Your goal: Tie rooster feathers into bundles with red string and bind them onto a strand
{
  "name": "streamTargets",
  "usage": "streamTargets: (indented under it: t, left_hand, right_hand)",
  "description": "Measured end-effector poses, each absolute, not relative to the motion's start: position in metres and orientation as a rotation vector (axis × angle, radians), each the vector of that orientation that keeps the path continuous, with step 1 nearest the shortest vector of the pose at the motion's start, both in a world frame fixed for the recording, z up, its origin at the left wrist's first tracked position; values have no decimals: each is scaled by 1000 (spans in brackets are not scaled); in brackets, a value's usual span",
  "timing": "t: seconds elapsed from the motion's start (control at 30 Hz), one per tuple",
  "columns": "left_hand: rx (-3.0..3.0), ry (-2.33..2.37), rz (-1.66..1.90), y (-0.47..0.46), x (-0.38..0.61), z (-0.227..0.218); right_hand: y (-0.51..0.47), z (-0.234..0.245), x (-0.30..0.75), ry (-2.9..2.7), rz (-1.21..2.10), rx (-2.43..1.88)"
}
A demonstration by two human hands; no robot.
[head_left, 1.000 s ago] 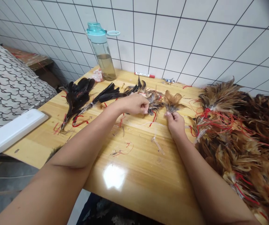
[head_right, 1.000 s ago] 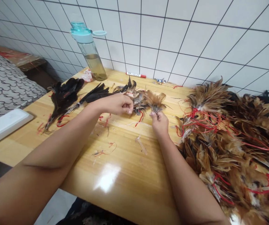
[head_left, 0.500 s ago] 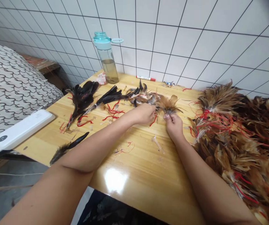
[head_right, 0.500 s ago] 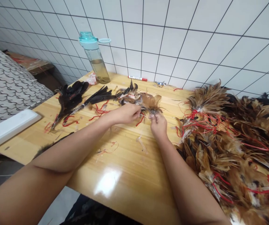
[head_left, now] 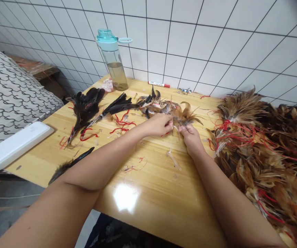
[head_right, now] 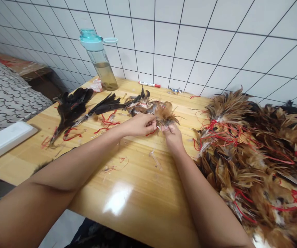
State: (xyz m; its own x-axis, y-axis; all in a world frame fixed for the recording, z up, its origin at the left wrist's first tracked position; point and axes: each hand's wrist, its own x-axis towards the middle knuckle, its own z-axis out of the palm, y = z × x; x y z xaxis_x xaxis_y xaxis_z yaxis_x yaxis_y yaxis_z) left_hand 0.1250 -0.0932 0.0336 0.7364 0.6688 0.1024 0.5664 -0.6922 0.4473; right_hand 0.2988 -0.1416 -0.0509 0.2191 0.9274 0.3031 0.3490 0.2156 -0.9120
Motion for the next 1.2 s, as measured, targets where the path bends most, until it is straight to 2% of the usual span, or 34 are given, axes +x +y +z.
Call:
streamTargets:
  t: [0.1,0.23,0.57,0.97,1.2]
  left_hand:
    - [2522,933,341,-93,126,32]
    - [2627,1133,399,-95,128,29]
    - [2816,1598,366,-107,131,34]
    - [2768,1326,549,-114,137,28]
    - [2787,1180,256,-115,135,38]
  right_hand:
    - [-141,-52,298,-1276,794,-1332]
    - [-141,-51,298,-1225,774,-1391]
    - [-145,-35,301,-1071,916,-1193]
    - [-148,-28,296,-1046,1052,-1112]
    - [-143,-37,304,-1013,802,-1450]
